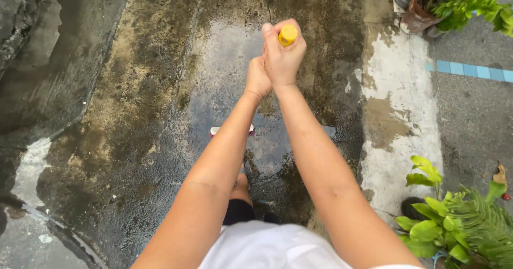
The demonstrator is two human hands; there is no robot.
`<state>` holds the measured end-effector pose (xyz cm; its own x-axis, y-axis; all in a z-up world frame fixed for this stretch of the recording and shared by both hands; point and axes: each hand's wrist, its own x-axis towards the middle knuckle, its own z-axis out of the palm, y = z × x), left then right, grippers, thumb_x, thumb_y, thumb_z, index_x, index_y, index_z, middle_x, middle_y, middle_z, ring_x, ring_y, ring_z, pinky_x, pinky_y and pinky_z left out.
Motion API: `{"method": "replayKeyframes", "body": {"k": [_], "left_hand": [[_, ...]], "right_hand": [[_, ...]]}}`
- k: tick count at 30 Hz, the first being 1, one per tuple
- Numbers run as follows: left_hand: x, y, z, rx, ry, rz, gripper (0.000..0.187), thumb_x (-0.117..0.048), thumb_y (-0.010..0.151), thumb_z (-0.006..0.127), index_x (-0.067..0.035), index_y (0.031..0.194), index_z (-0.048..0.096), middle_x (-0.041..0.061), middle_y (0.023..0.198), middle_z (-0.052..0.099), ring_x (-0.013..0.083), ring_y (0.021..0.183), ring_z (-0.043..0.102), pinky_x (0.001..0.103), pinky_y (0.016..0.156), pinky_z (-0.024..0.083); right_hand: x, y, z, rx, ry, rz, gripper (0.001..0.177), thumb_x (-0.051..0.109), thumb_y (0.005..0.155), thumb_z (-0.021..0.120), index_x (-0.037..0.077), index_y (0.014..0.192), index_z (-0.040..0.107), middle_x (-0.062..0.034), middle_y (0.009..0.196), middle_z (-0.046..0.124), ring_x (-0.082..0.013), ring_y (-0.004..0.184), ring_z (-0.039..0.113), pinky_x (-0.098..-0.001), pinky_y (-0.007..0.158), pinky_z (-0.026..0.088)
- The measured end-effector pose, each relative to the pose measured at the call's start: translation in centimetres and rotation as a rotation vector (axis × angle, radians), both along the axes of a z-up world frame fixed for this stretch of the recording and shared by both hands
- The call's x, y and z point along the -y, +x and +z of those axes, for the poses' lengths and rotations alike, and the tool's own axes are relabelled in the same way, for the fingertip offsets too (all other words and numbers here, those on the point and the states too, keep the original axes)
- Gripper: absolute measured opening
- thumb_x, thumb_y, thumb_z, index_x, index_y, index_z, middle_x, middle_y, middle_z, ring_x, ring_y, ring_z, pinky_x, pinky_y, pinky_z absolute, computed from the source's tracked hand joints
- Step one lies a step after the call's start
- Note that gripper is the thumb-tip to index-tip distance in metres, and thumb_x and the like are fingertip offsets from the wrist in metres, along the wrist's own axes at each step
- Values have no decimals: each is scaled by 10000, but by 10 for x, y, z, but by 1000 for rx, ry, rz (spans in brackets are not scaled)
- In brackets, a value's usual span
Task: Scrubbing a wet concrete floor outdoors using a long-handled brush.
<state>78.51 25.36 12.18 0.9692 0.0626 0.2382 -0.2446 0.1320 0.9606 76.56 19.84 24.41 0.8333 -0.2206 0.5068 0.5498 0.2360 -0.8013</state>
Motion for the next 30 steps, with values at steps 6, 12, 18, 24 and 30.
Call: {"method": "replayKeyframes", "body": {"k": [6,12,18,24,30], "left_hand": [[-2,68,-3,-117,-52,-54,330,-314,1010,626,-21,919,749,-4,857,756,38,853,626,294,761,550],[-15,134,-16,-24,266,16,224,-198,870,759,16,923,724,65,857,760,93,894,702,317,793,552],[-29,162,8,-113,48,-57,170,-152,832,762,-9,909,715,21,883,752,65,864,656,297,773,551],[-34,206,-8,-147,109,-3,158,-152,849,760,-3,853,707,23,830,745,69,816,637,293,746,549],[-31,229,-9,-164,99,13,155,-155,847,743,-10,889,709,40,843,754,77,817,667,308,759,558]], "right_hand": [[-1,74,8,-59,59,62,234,60,978,716,83,873,508,15,648,529,-64,501,500,-246,458,412],[-15,141,4,-108,40,51,239,51,976,716,85,875,502,3,633,527,-76,494,499,-252,460,411],[-29,181,5,-195,61,60,242,49,951,723,96,885,495,9,647,529,-69,486,492,-251,434,399],[-35,220,5,-232,55,85,243,45,956,723,101,891,496,13,661,526,-66,492,480,-253,434,402],[-27,254,-2,-232,61,177,241,41,960,723,97,900,496,5,670,529,-74,508,486,-260,468,418]]}}
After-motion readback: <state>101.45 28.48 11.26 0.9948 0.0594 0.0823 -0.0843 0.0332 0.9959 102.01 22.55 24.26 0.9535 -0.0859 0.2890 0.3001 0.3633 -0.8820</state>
